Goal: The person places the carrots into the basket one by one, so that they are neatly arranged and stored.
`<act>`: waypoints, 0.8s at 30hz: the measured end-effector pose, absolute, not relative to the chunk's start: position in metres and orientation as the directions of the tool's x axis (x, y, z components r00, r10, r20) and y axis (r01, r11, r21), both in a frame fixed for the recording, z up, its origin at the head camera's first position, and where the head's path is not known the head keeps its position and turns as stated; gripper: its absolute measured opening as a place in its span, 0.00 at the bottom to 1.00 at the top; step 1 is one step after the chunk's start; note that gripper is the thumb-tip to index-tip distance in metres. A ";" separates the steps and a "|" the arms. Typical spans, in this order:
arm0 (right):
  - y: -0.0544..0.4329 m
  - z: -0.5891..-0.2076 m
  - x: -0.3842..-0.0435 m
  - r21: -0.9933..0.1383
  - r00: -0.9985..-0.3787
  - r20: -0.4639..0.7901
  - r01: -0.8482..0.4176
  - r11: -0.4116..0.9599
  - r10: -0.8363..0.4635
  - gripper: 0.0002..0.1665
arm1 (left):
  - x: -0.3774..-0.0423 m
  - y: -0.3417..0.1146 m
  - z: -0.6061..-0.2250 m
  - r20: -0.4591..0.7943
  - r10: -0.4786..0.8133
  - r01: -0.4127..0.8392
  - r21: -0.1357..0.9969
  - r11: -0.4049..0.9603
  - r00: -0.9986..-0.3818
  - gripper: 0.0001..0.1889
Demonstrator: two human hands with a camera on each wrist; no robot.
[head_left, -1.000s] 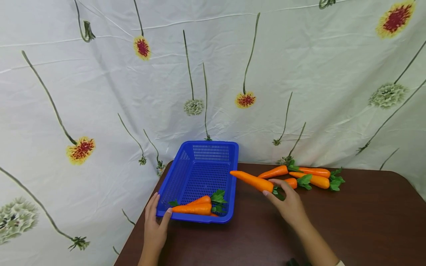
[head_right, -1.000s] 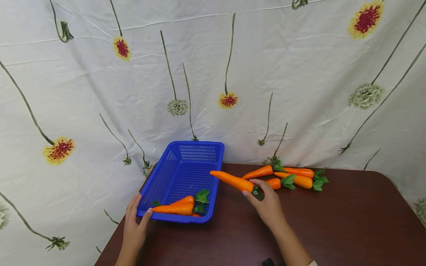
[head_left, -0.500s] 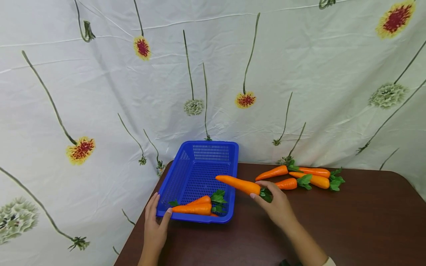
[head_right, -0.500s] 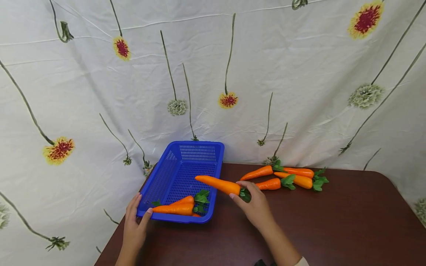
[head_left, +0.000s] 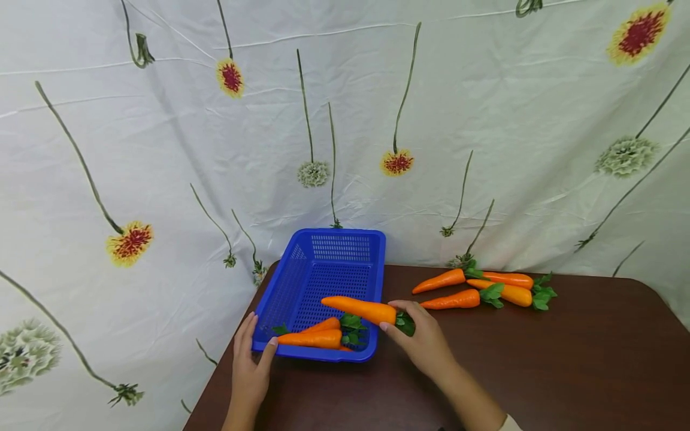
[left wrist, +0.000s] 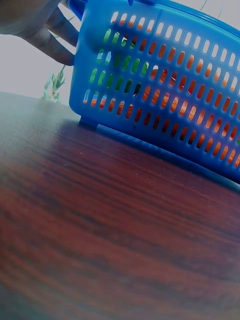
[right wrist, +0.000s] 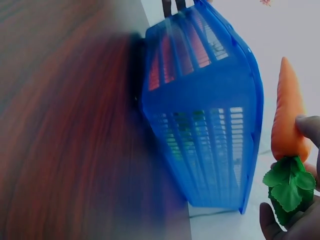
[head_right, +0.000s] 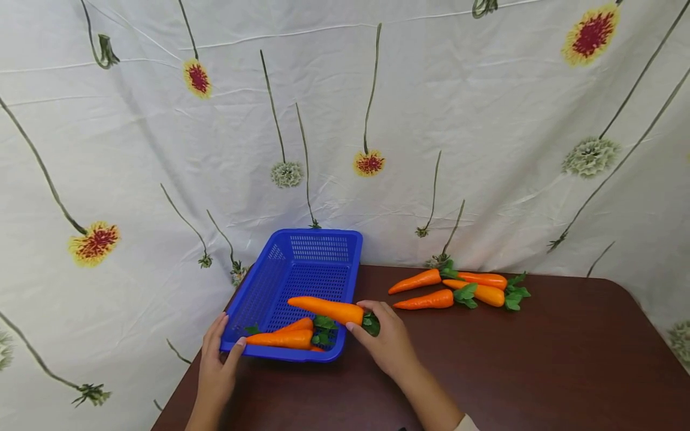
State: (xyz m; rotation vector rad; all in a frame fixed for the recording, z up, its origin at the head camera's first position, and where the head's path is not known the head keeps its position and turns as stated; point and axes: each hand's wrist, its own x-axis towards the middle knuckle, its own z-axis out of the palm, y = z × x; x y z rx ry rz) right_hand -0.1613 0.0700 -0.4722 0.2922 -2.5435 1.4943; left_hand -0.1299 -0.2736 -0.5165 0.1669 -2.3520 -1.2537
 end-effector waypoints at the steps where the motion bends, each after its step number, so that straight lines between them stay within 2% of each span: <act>1: 0.067 -0.472 -0.161 -0.838 -0.963 0.256 -0.263 0.478 -0.082 0.25 | -0.130 -0.274 -0.516 0.341 -0.317 0.106 0.811 0.576 -0.885 0.35; 11: 0.041 -0.466 -0.153 -0.839 -0.954 0.266 -0.301 0.453 -0.142 0.25 | -0.130 -0.273 -0.516 0.321 -0.325 0.089 0.820 0.566 -0.890 0.35; 24: 0.016 -0.465 -0.154 -0.731 -0.899 0.386 -0.434 0.527 -0.205 0.26 | -0.131 -0.273 -0.515 0.306 -0.318 0.086 0.829 0.553 -0.897 0.35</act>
